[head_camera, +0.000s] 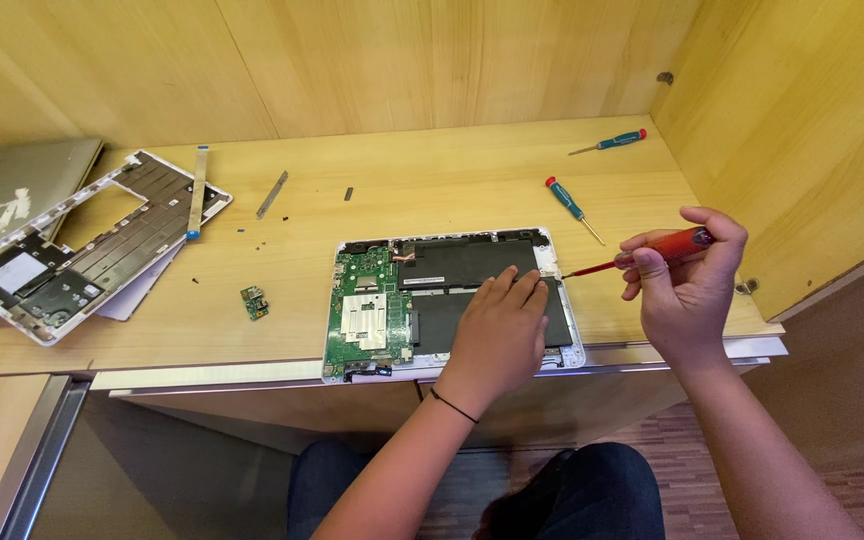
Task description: Disassembling and reassembling internal components of a laptop, including the motherboard and battery.
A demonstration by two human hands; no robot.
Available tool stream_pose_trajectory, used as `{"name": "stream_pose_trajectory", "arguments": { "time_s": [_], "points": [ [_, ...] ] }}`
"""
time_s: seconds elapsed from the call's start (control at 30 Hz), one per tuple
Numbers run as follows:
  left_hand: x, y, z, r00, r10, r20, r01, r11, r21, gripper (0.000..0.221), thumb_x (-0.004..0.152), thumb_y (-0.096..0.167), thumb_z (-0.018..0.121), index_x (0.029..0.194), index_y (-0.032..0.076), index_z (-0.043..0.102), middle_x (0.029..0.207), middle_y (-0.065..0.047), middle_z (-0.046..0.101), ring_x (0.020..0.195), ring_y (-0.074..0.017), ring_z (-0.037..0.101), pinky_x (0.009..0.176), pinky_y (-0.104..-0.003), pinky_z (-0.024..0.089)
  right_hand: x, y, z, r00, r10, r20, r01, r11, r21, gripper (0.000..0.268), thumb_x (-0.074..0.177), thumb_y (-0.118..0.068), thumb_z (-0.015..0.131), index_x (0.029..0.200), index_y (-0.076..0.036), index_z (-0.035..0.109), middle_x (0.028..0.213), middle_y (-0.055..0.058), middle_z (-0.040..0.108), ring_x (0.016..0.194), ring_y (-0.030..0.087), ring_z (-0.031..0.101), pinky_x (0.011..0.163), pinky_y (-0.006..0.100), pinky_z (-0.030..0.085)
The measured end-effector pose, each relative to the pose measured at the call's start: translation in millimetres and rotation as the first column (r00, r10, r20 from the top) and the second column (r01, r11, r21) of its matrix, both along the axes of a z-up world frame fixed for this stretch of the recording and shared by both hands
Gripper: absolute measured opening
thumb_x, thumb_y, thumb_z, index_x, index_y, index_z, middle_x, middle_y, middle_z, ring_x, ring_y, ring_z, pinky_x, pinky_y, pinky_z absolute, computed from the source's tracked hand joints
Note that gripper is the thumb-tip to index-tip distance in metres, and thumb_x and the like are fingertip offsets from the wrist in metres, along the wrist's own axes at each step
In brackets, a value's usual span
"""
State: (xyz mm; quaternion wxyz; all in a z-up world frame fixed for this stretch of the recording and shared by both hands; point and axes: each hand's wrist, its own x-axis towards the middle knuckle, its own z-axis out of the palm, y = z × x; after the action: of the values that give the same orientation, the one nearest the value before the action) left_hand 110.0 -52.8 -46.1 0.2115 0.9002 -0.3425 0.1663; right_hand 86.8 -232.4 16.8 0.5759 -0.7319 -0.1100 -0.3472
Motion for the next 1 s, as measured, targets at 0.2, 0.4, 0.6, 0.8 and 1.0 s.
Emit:
{"name": "stream_pose_trajectory", "arguments": {
  "time_s": [0.2, 0.4, 0.6, 0.8, 1.0],
  "points": [
    [-14, 5, 44, 0.990, -0.029, -0.136, 0.028, 1.000, -0.012, 0.038, 0.090, 0.014, 0.052, 0.125, -0.002, 0.059, 0.130, -0.024, 0.056, 0.129, -0.0421, 0.045, 0.108, -0.053, 0.032, 15, -13, -16, 0.998, 0.054, 0.042, -0.052, 0.997, -0.054, 0.041, 0.097, -0.010, 0.055, 0.126, -0.005, 0.026, 0.088, 0.020, 0.060, 0.063, 0.019, 0.057, 0.046, 0.022, 0.051],
    [-17, 7, 48, 0.985, -0.020, -0.171, 0.013, 0.999, -0.041, 0.038, 0.090, 0.013, 0.053, 0.124, -0.002, 0.059, 0.130, -0.024, 0.056, 0.129, -0.0411, 0.045, 0.109, -0.052, 0.031, 19, -14, -17, 0.997, 0.072, 0.023, -0.069, 0.992, -0.107, 0.041, 0.097, -0.010, 0.055, 0.126, -0.003, 0.027, 0.088, 0.020, 0.059, 0.062, 0.019, 0.056, 0.046, 0.022, 0.051],
    [-15, 6, 48, 0.981, -0.011, -0.192, 0.002, 0.999, -0.045, 0.039, 0.089, 0.013, 0.055, 0.125, 0.000, 0.060, 0.130, -0.023, 0.056, 0.129, -0.0402, 0.046, 0.109, -0.051, 0.031, 28, -8, 11, 0.992, 0.123, -0.035, -0.127, 0.953, -0.276, 0.047, 0.092, -0.007, 0.062, 0.129, 0.000, 0.034, 0.083, 0.020, 0.061, 0.056, 0.020, 0.057, 0.043, 0.027, 0.052],
    [2, 2, 35, 0.982, -0.044, -0.185, -0.013, 0.956, -0.294, 0.039, 0.086, 0.013, 0.060, 0.122, -0.001, 0.060, 0.117, -0.021, 0.063, 0.116, -0.0370, 0.057, 0.102, -0.046, 0.040, 47, 0, 37, 0.958, 0.213, -0.191, -0.268, 0.903, -0.337, 0.034, 0.092, 0.000, 0.058, 0.124, 0.002, 0.047, 0.068, 0.020, 0.061, 0.047, 0.021, 0.059, 0.041, 0.031, 0.054],
    [34, -26, 54, 0.959, -0.172, -0.227, -0.024, 0.746, -0.665, 0.033, 0.078, 0.013, 0.073, 0.108, 0.002, 0.064, 0.094, -0.017, 0.067, 0.087, -0.0342, 0.067, 0.076, -0.041, 0.055, 44, 8, 61, 0.938, 0.065, -0.342, -0.235, 0.843, -0.483, 0.021, 0.089, -0.002, 0.065, 0.105, 0.000, 0.051, 0.065, 0.020, 0.062, 0.048, 0.025, 0.063, 0.047, 0.034, 0.054]
  ]
}}
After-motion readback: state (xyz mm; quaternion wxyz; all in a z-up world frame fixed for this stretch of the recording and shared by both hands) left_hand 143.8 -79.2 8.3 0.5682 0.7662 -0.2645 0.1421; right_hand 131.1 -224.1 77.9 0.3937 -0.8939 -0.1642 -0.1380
